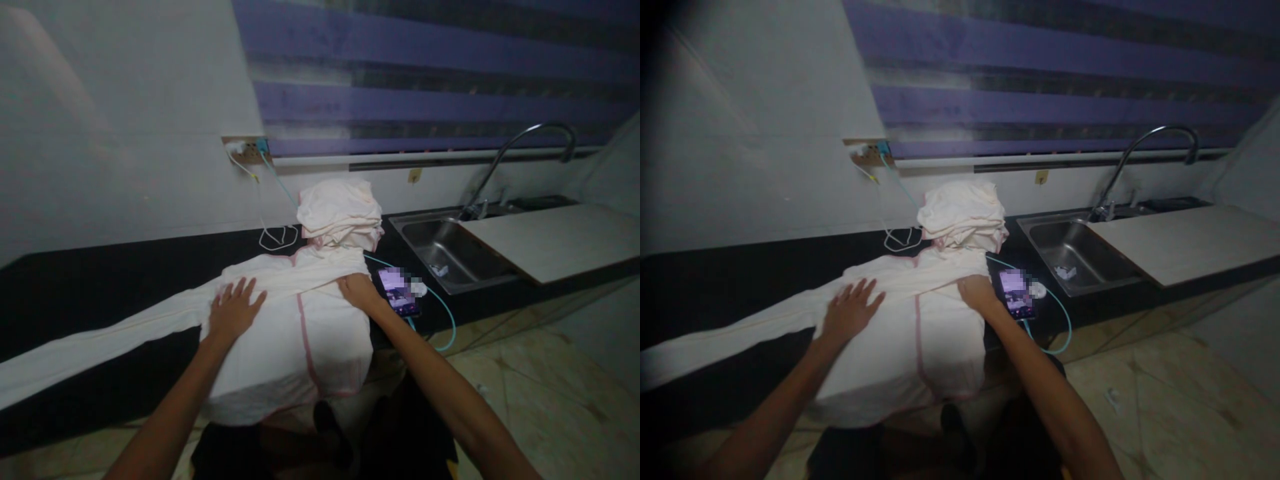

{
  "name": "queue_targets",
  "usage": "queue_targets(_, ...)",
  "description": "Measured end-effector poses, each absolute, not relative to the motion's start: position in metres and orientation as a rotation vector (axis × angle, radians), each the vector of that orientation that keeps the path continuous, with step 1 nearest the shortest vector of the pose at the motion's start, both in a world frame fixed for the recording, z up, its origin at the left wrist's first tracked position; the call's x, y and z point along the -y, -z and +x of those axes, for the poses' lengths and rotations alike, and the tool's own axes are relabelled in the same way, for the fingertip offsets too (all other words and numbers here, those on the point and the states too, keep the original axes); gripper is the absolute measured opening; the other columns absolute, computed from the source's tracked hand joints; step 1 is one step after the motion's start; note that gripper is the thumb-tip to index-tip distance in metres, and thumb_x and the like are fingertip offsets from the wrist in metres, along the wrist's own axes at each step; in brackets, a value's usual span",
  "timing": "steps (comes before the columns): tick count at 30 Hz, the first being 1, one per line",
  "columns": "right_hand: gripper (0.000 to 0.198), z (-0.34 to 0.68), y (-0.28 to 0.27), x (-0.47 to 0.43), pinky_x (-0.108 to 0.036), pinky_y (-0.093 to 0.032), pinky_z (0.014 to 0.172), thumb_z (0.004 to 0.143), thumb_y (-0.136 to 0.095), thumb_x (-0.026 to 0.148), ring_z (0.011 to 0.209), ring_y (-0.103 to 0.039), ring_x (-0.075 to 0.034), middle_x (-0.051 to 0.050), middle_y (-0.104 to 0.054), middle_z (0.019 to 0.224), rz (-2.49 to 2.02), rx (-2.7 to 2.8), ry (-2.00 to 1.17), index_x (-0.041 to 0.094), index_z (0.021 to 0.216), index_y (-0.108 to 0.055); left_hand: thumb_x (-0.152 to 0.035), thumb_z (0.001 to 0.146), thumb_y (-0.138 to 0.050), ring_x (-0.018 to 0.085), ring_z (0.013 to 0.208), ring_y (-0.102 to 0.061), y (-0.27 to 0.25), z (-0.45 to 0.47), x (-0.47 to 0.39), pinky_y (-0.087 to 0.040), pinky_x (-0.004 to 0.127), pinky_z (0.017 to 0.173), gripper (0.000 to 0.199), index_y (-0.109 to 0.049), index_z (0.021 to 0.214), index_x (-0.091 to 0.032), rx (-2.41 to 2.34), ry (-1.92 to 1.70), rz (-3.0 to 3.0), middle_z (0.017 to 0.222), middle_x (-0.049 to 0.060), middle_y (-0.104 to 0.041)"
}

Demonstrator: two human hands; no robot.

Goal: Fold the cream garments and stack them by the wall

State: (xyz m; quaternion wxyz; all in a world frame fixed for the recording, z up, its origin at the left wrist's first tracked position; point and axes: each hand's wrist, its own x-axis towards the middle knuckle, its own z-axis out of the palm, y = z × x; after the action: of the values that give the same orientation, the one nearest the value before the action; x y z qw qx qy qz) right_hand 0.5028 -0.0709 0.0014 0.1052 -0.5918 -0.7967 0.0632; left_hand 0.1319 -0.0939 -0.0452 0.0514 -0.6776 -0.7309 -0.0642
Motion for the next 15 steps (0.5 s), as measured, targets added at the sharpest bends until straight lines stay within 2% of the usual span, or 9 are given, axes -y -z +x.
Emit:
queue_targets(2, 0.035, 0.513, -0.008, 0.080, -0.030, -0.047, 0.101, 0.109, -0.044, 0.027, 0.113, -0.071, -0.025, -0.017, -0.078, 0.118, -1.619, 2.360, -0.156, 0.012, 0.111, -0.076, -0.062, 0.105, -0.027, 0.042, 0.161, -0.026, 0.045, 0.133, 0.094, -0.024, 0.064, 0.129, 0.074, -0.037, 0.167, -0.023, 2.227, 0.199, -2.060, 0.176, 0.011, -0.030)
queue_targets(4, 0.032, 0.518, -0.016, 0.091, -0.030, -0.047, 0.098, 0.108, -0.042, 0.021, 0.108, -0.070, -0.023, -0.015, -0.077, 0.112, -1.564, 2.284, -0.121, 0.012, 0.109, -0.073, -0.063, 0.104, -0.027, 0.042, 0.161, -0.026, 0.045, 0.134, 0.094, -0.024, 0.063, 0.129, 0.075, -0.038, 0.166, -0.022, 2.235, 0.203, -2.056, 0.176, 0.011, -0.030)
queue_targets(6, 0.032, 0.514, -0.026, 0.101, -0.030, -0.048, 0.092, 0.108, -0.040, 0.021, 0.098, -0.069, -0.023, -0.012, -0.076, 0.102, -1.587, 2.151, -0.107, 0.014, 0.104, -0.070, -0.063, 0.105, -0.026, 0.041, 0.160, -0.027, 0.045, 0.134, 0.094, -0.023, 0.062, 0.130, 0.075, -0.039, 0.166, -0.022, 2.240, 0.209, -2.047, 0.176, 0.010, -0.031)
queue_targets(8, 0.031, 0.499, -0.036, 0.105, -0.032, -0.048, 0.089, 0.107, -0.039, 0.022, 0.096, -0.068, -0.023, -0.011, -0.075, 0.100, -1.595, 2.039, -0.101, 0.016, 0.103, -0.069, -0.063, 0.105, -0.026, 0.041, 0.161, -0.027, 0.045, 0.134, 0.094, -0.022, 0.061, 0.130, 0.075, -0.039, 0.166, -0.023, 2.238, 0.214, -2.042, 0.176, 0.009, -0.031)
queue_targets(11, 0.030, 0.464, -0.044, 0.095, -0.034, -0.049, 0.095, 0.106, -0.040, 0.024, 0.108, -0.066, -0.025, -0.013, -0.074, 0.111, -1.551, 1.998, -0.106, 0.015, 0.114, -0.068, -0.063, 0.105, -0.026, 0.040, 0.161, -0.027, 0.044, 0.135, 0.095, -0.021, 0.061, 0.130, 0.075, -0.038, 0.167, -0.023, 2.244, 0.211, -2.052, 0.176, 0.009, -0.031)
queue_targets(15, 0.038, 0.431, -0.028, 0.062, -0.042, -0.045, 0.110, 0.107, -0.043, 0.030, 0.128, -0.060, -0.031, -0.019, -0.069, 0.134, -1.692, 2.052, -0.150, 0.011, 0.132, -0.064, -0.060, 0.105, -0.030, 0.041, 0.161, -0.027, 0.042, 0.132, 0.096, -0.021, 0.062, 0.130, 0.073, -0.038, 0.166, -0.021, 2.240, 0.204, -2.085, 0.176, 0.010, -0.031)
